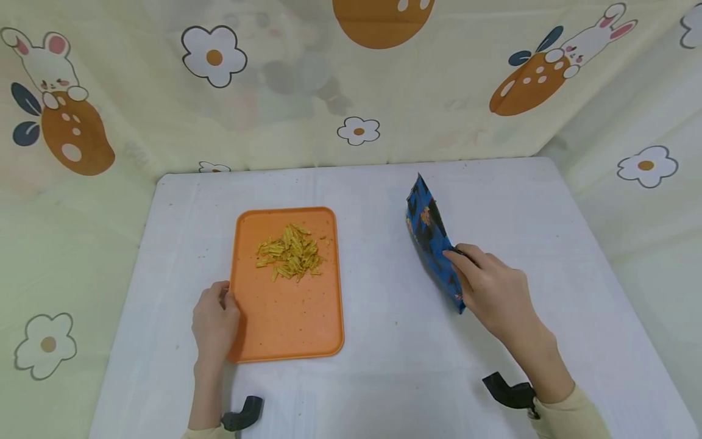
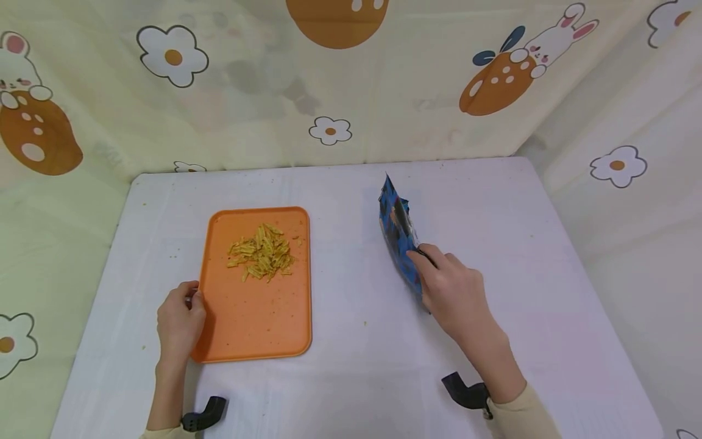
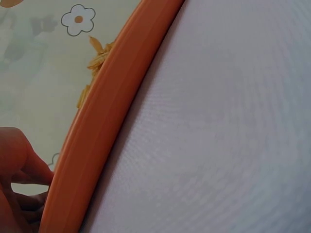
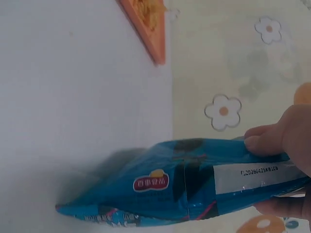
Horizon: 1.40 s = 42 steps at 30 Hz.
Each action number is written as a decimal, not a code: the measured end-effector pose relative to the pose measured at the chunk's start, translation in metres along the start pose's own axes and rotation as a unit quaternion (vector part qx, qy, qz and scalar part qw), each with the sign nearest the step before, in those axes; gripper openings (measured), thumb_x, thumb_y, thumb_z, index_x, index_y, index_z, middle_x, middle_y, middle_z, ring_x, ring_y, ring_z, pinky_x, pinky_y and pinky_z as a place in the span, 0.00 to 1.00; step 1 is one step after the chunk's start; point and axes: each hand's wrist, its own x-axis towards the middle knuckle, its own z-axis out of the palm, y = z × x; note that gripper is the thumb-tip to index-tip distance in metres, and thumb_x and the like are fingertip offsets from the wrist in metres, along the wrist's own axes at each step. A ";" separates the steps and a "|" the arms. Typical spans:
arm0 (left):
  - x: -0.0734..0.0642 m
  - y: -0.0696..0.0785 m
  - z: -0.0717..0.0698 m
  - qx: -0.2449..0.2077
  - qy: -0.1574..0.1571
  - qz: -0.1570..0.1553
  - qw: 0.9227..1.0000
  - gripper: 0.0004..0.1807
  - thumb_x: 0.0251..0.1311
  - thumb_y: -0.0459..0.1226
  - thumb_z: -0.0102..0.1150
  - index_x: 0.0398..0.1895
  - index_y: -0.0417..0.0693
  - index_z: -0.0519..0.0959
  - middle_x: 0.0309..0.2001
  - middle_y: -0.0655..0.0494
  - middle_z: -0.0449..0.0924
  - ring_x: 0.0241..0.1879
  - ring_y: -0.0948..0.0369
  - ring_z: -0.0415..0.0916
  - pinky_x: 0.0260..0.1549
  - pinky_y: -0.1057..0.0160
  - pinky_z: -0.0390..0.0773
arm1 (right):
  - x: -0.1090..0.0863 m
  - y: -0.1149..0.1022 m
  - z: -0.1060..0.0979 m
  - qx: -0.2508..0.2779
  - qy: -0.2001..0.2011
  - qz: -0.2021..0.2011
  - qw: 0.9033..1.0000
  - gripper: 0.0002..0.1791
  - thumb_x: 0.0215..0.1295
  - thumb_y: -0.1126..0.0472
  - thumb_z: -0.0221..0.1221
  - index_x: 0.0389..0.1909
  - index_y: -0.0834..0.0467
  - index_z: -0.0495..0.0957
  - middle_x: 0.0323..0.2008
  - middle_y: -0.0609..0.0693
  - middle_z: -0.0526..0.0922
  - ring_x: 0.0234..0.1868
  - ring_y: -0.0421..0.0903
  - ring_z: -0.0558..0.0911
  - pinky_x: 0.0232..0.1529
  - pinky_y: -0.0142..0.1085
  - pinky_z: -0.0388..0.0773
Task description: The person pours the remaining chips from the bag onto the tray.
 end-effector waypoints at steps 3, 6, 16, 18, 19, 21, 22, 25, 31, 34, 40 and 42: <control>0.000 0.000 -0.001 -0.001 0.001 -0.002 1.000 0.19 0.76 0.33 0.44 0.64 0.33 0.73 0.50 0.36 0.77 0.45 0.44 0.74 0.46 0.45 0.77 | 0.003 -0.010 0.004 0.000 -0.002 -0.005 1.000 0.20 0.52 0.78 0.69 0.47 0.62 0.86 0.45 0.59 0.85 0.30 0.57 0.84 0.12 0.42 0.73; -0.001 -0.001 -0.002 -0.004 0.002 -0.003 1.000 0.19 0.76 0.33 0.44 0.64 0.33 0.73 0.50 0.36 0.77 0.45 0.43 0.75 0.47 0.45 0.78 | 0.006 -0.020 0.010 -0.002 -0.004 -0.004 1.000 0.18 0.53 0.76 0.70 0.46 0.61 0.86 0.45 0.59 0.85 0.29 0.57 0.84 0.13 0.43 0.75; -0.002 -0.002 0.002 -0.010 0.007 0.005 1.000 0.19 0.76 0.32 0.45 0.64 0.33 0.74 0.50 0.35 0.78 0.46 0.43 0.76 0.47 0.44 0.78 | 0.006 -0.061 0.029 -0.015 -0.084 -0.009 0.996 0.15 0.56 0.66 0.72 0.46 0.56 0.85 0.48 0.62 0.85 0.32 0.59 0.87 0.11 0.42 0.75; -0.001 -0.002 0.002 -0.010 0.009 0.008 1.000 0.19 0.76 0.32 0.45 0.63 0.33 0.74 0.50 0.35 0.78 0.46 0.43 0.76 0.46 0.44 0.78 | 0.004 -0.072 0.034 -0.021 -0.111 -0.009 0.994 0.15 0.58 0.63 0.73 0.47 0.54 0.85 0.49 0.62 0.85 0.32 0.59 0.87 0.11 0.40 0.75; -0.001 -0.003 0.002 -0.009 0.009 0.010 1.000 0.18 0.75 0.32 0.45 0.63 0.33 0.75 0.49 0.35 0.78 0.46 0.43 0.76 0.46 0.44 0.78 | 0.002 -0.078 0.037 -0.024 -0.121 -0.009 0.992 0.15 0.58 0.61 0.73 0.47 0.54 0.86 0.50 0.62 0.85 0.32 0.59 0.87 0.12 0.40 0.75; -0.002 -0.003 0.003 -0.008 0.009 0.013 1.000 0.18 0.75 0.32 0.46 0.63 0.33 0.75 0.50 0.35 0.79 0.46 0.43 0.77 0.45 0.44 0.78 | -0.002 -0.087 0.043 -0.029 -0.140 -0.009 0.990 0.16 0.58 0.58 0.74 0.47 0.52 0.86 0.50 0.61 0.85 0.33 0.59 0.87 0.14 0.40 0.78; -0.002 -0.003 0.004 -0.008 0.010 0.015 1.000 0.18 0.75 0.31 0.46 0.62 0.33 0.75 0.49 0.35 0.79 0.46 0.43 0.77 0.45 0.44 0.78 | -0.004 -0.092 0.046 -0.030 -0.147 -0.008 0.989 0.16 0.58 0.57 0.74 0.47 0.52 0.86 0.50 0.60 0.85 0.33 0.59 0.87 0.15 0.40 0.79; -0.002 -0.004 0.005 -0.010 0.006 0.015 1.000 0.18 0.75 0.32 0.46 0.63 0.33 0.75 0.50 0.35 0.79 0.46 0.43 0.76 0.46 0.44 0.78 | -0.010 -0.103 0.058 -0.024 -0.153 0.007 0.988 0.17 0.57 0.58 0.75 0.48 0.52 0.87 0.50 0.59 0.85 0.37 0.58 0.87 0.22 0.43 0.83; -0.004 -0.003 0.005 -0.011 0.009 0.018 1.000 0.18 0.75 0.31 0.47 0.62 0.33 0.75 0.50 0.35 0.78 0.47 0.42 0.77 0.47 0.43 0.78 | -0.019 -0.117 0.082 0.011 -0.115 0.061 0.991 0.18 0.54 0.64 0.74 0.47 0.58 0.87 0.46 0.57 0.87 0.42 0.56 0.86 0.35 0.47 0.87; -0.004 -0.003 0.004 -0.010 0.011 0.023 1.000 0.18 0.75 0.31 0.47 0.62 0.32 0.75 0.50 0.34 0.78 0.47 0.42 0.77 0.46 0.43 0.78 | -0.023 -0.122 0.094 0.017 -0.099 0.075 0.992 0.16 0.54 0.65 0.74 0.45 0.59 0.87 0.45 0.56 0.87 0.41 0.55 0.86 0.39 0.46 0.87; -0.004 -0.003 0.004 -0.011 0.009 0.024 1.000 0.18 0.75 0.31 0.47 0.62 0.32 0.75 0.49 0.34 0.78 0.46 0.42 0.76 0.46 0.44 0.77 | -0.031 -0.124 0.111 0.023 -0.059 0.088 0.994 0.13 0.52 0.64 0.75 0.40 0.58 0.87 0.41 0.55 0.87 0.42 0.53 0.85 0.40 0.44 0.86; -0.003 -0.002 0.003 -0.012 0.009 0.023 1.000 0.18 0.75 0.31 0.46 0.62 0.32 0.75 0.49 0.34 0.78 0.46 0.43 0.76 0.46 0.44 0.77 | -0.032 -0.123 0.117 0.025 -0.045 0.088 0.995 0.11 0.52 0.65 0.74 0.38 0.59 0.87 0.41 0.54 0.87 0.42 0.53 0.84 0.39 0.44 0.86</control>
